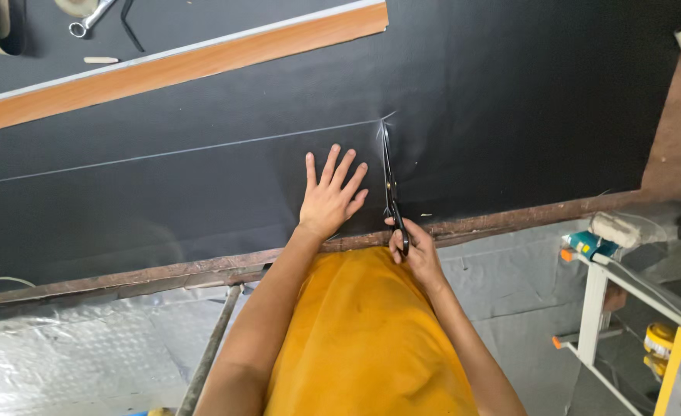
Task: The person cuts a large sheet of black material using shears, then uses a ruler and chalk to mark lines on the material, and measures the marked sections with a tape measure.
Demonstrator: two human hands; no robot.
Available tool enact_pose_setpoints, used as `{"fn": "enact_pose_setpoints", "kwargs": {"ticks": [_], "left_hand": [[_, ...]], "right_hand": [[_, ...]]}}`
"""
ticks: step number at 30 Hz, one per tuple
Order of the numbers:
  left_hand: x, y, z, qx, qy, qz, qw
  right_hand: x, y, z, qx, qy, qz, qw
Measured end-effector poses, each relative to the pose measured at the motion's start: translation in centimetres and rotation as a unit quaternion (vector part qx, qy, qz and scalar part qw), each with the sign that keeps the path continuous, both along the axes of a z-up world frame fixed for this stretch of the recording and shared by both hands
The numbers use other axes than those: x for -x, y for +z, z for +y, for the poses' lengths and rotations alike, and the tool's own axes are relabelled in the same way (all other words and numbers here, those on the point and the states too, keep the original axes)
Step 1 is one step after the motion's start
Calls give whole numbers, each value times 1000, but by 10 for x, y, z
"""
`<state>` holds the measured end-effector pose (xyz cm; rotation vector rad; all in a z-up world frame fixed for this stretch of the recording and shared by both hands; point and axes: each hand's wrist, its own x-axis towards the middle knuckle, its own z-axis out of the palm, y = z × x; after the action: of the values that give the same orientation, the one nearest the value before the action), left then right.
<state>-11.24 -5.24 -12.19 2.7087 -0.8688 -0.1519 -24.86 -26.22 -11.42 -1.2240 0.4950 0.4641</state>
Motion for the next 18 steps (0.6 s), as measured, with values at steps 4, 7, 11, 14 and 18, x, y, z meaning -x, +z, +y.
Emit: {"fn": "enact_pose_setpoints", "kwargs": {"ticks": [4, 7, 11, 14, 18], "left_hand": [[-1, 2, -2, 5, 1, 5, 1000], [1, 2, -2, 18, 8, 7, 1000], [5, 1, -3, 28, 30, 6, 999], [5, 4, -2, 58, 119, 8, 991], [17, 10, -23, 38, 317, -32, 947]], "right_hand": [[-2, 3, -9, -28, 5, -8, 1000], [-1, 0, -16, -28, 17, -7, 999], [-2, 2, -38, -79, 32, 16, 996], [-20, 13, -74, -105, 80, 43, 990], [-70, 28, -149, -21, 259, 126, 957]]}}
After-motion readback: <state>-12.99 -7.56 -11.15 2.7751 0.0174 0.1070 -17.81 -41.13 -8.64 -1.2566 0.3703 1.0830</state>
